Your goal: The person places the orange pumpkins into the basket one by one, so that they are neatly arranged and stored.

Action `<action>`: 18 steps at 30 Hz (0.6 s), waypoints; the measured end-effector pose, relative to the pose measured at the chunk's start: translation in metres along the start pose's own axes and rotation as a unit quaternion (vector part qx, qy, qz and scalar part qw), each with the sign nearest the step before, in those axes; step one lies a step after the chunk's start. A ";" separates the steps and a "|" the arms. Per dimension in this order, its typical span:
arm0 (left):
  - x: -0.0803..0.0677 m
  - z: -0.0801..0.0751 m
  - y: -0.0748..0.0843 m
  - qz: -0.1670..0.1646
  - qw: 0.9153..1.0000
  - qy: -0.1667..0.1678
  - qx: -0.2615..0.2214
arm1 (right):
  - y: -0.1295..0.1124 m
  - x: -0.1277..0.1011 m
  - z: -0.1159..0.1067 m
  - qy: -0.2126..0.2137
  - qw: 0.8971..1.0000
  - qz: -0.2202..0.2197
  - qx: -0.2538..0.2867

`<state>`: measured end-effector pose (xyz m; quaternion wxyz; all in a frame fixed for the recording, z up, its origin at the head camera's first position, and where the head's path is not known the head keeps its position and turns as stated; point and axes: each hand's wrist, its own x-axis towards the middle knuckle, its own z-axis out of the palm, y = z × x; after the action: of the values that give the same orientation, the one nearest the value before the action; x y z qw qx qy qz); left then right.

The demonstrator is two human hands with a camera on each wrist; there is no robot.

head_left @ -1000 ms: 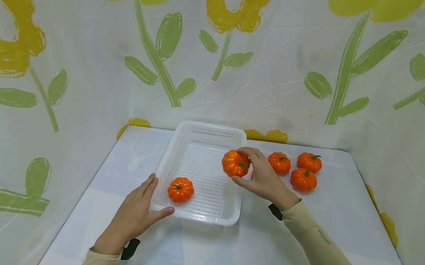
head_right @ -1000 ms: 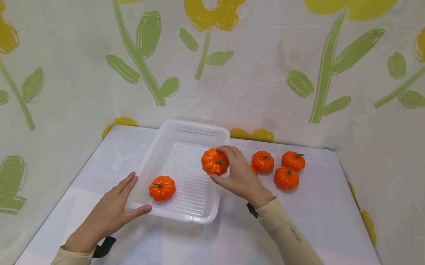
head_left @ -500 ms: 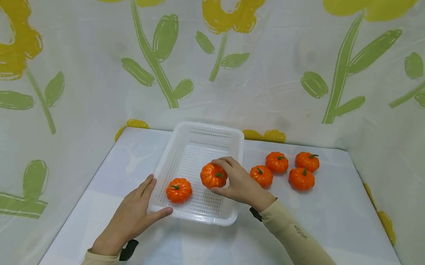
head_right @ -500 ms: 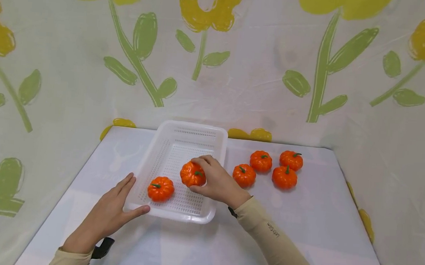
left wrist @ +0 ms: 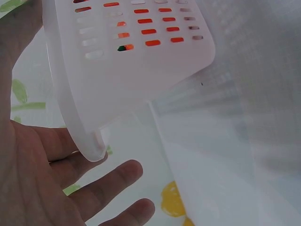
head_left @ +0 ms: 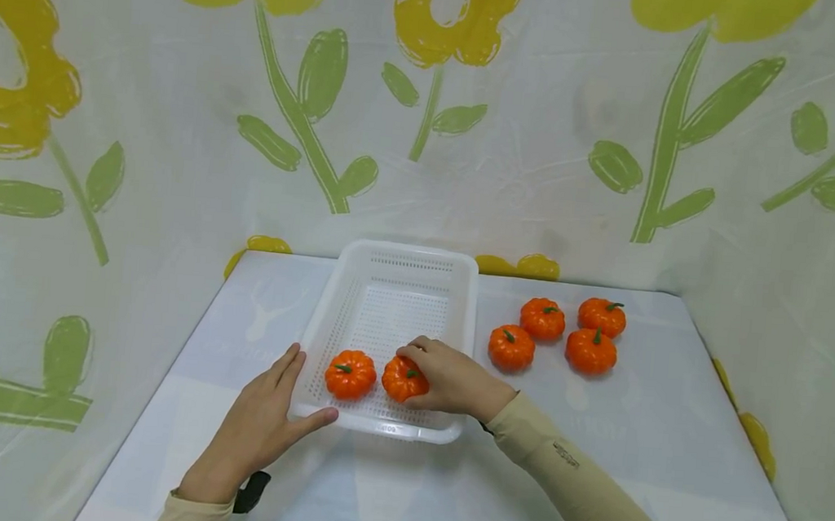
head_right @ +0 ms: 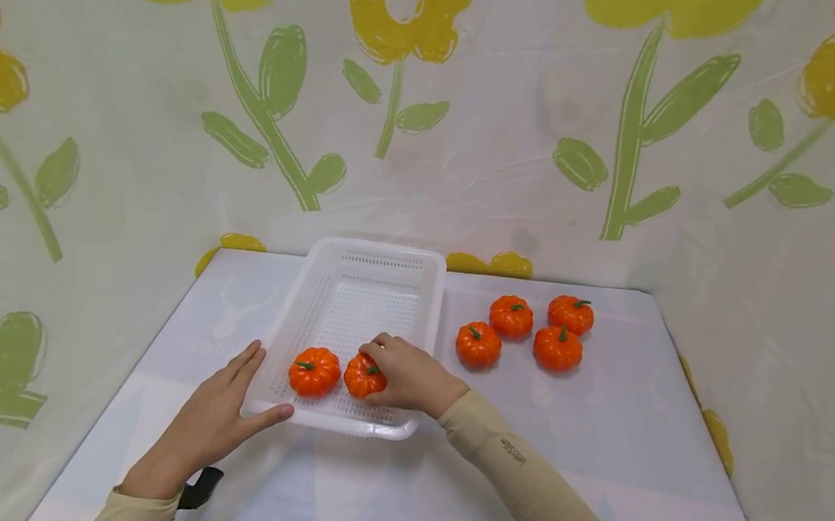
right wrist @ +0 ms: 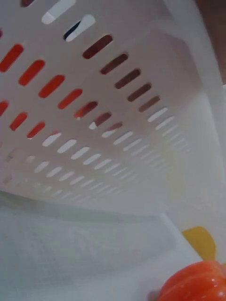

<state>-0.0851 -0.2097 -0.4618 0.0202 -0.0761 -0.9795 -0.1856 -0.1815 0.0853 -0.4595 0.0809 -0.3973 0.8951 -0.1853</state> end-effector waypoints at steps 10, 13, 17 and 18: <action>0.000 0.002 -0.001 0.005 1.000 0.004 -0.002 | -0.004 0.005 0.014 -0.032 0.994 0.007 -0.100; -0.001 0.001 0.000 0.005 1.000 0.006 -0.001 | -0.004 0.004 0.015 -0.022 0.995 0.005 -0.102; -0.001 -0.001 0.000 0.011 1.000 0.011 -0.002 | -0.004 0.004 0.015 -0.011 0.994 -0.003 -0.104; -0.001 -0.001 0.000 0.012 1.000 0.012 -0.003 | -0.005 0.004 0.015 -0.009 0.994 -0.005 -0.105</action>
<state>-0.0839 -0.2102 -0.4609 0.0335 -0.0855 -0.9777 -0.1888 -0.1770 0.0755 -0.4711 0.0455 -0.4092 0.9071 -0.0871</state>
